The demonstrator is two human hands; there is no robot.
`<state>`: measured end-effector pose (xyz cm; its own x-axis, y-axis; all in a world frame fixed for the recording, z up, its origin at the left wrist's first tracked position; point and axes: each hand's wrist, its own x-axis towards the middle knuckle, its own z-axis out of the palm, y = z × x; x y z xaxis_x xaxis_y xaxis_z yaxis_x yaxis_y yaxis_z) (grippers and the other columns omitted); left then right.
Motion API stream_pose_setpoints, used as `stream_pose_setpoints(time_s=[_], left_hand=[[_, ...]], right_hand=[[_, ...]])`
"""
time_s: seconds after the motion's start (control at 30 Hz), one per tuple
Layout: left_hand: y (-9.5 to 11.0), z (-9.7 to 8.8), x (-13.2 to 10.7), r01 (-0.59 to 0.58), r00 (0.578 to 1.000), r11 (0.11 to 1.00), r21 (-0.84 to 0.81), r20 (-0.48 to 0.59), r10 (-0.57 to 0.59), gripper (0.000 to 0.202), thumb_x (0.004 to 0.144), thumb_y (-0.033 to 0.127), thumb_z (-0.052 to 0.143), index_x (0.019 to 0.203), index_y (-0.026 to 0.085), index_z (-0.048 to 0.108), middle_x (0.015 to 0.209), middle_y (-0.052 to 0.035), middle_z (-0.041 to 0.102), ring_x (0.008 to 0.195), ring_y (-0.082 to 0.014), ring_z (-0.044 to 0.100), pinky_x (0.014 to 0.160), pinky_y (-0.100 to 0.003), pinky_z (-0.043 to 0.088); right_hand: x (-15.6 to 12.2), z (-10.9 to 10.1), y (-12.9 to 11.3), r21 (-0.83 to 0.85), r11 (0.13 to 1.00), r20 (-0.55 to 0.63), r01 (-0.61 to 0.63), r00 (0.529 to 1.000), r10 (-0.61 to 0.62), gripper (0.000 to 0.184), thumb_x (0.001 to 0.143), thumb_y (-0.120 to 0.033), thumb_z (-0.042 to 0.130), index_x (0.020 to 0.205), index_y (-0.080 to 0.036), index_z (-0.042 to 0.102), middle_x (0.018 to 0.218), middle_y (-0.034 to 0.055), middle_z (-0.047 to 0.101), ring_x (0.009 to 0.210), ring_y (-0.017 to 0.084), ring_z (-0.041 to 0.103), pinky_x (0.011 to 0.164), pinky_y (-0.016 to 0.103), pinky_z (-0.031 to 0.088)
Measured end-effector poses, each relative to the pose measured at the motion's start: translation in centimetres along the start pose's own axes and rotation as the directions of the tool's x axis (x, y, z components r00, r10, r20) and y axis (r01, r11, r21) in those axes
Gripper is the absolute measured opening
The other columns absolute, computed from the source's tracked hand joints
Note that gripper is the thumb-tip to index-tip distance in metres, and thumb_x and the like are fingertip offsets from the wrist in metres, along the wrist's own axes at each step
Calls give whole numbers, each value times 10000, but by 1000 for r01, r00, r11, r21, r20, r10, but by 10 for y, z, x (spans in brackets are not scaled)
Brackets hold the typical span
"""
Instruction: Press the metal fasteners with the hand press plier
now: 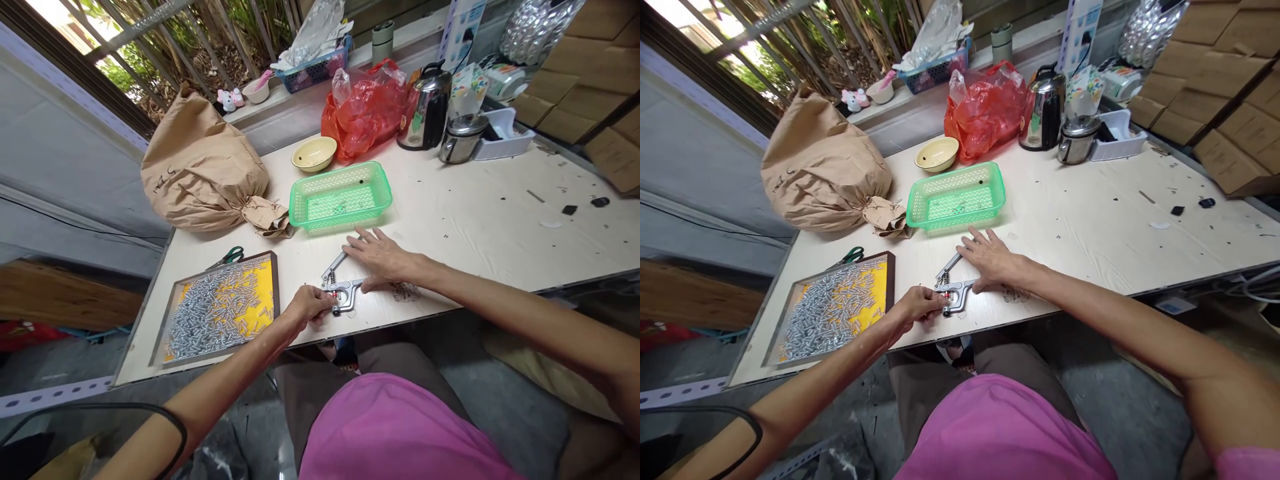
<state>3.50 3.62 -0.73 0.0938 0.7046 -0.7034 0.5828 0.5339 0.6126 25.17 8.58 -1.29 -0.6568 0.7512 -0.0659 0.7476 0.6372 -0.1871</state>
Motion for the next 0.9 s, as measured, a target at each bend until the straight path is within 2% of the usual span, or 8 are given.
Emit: stream_pose_setpoints(time_s=[0.17, 0.3, 0.43, 0.53, 0.6, 0.63, 0.73, 0.9], left_hand=[[-3, 2, 0, 14, 1000, 999, -29, -13, -14, 359, 646, 410, 717, 508, 151, 510, 395, 63, 422, 342, -49, 332, 380, -210, 247], [-6, 2, -3, 21, 1000, 1000, -12, -14, -22, 345, 676, 438, 686, 554, 149, 543, 418, 57, 436, 353, -60, 342, 392, -220, 268], [-4, 2, -10, -86, 981, 966, 244, -151, 125, 370, 811, 448, 544, 581, 158, 545, 485, 17, 490, 433, -105, 452, 462, -244, 359], [4, 7, -11, -323, 816, 745, 584, -227, 532, 235, 807, 381, 592, 834, 152, 634, 866, -76, 645, 827, -202, 597, 720, -313, 473], [13, 13, -5, -435, 707, 529, 729, -88, 702, 403, 748, 364, 678, 1084, 159, 593, 1192, -117, 577, 1110, -263, 506, 910, -377, 438], [18, 15, -1, -461, 686, 448, 766, -12, 727, 515, 728, 364, 699, 1174, 159, 544, 1279, -126, 526, 1174, -281, 457, 956, -401, 415], [32, 22, 13, -447, 722, 352, 822, 99, 685, 636, 743, 355, 677, 1291, 141, 436, 1261, -139, 525, 1151, -295, 458, 944, -427, 423], [48, 26, 22, -395, 756, 284, 873, 133, 641, 396, 798, 373, 609, 1107, 128, 567, 1034, -116, 579, 1006, -269, 502, 827, -371, 455]], right_hand=[[12, -5, 9, 42, 999, 92, 34, 995, -38, 863, 604, -585, 726, 1281, -112, 476, 1249, 183, 498, 1159, 357, 422, 968, 545, 301], [7, -6, 4, 35, 999, 77, 22, 997, -24, 695, 632, -561, 725, 1141, -115, 569, 1116, 153, 538, 1028, 313, 470, 875, 452, 365], [3, 0, 1, 49, 999, 56, -8, 998, 5, 527, 657, -492, 745, 1023, -139, 607, 1047, 125, 544, 976, 282, 475, 790, 377, 387], [0, 6, 1, 69, 997, 32, -18, 999, 16, 480, 682, -467, 736, 1017, -151, 598, 1048, 118, 537, 976, 276, 469, 732, 350, 403], [-2, 8, 1, 79, 997, 14, -23, 1000, 22, 475, 694, -445, 731, 1037, -150, 586, 1062, 120, 530, 996, 278, 461, 727, 344, 415], [-3, 8, 0, 88, 996, 13, -21, 1000, 20, 485, 694, -435, 732, 1052, -147, 578, 1069, 120, 528, 1000, 276, 460, 730, 343, 421], [-6, 4, -1, 111, 994, 47, -18, 999, 13, 557, 676, -424, 749, 1109, -133, 555, 1092, 128, 530, 995, 269, 468, 737, 338, 436], [-7, -6, -8, 34, 997, 85, -67, 994, 64, 355, 763, -353, 689, 1022, -127, 603, 1013, 138, 580, 975, 279, 505, 726, 351, 439]])
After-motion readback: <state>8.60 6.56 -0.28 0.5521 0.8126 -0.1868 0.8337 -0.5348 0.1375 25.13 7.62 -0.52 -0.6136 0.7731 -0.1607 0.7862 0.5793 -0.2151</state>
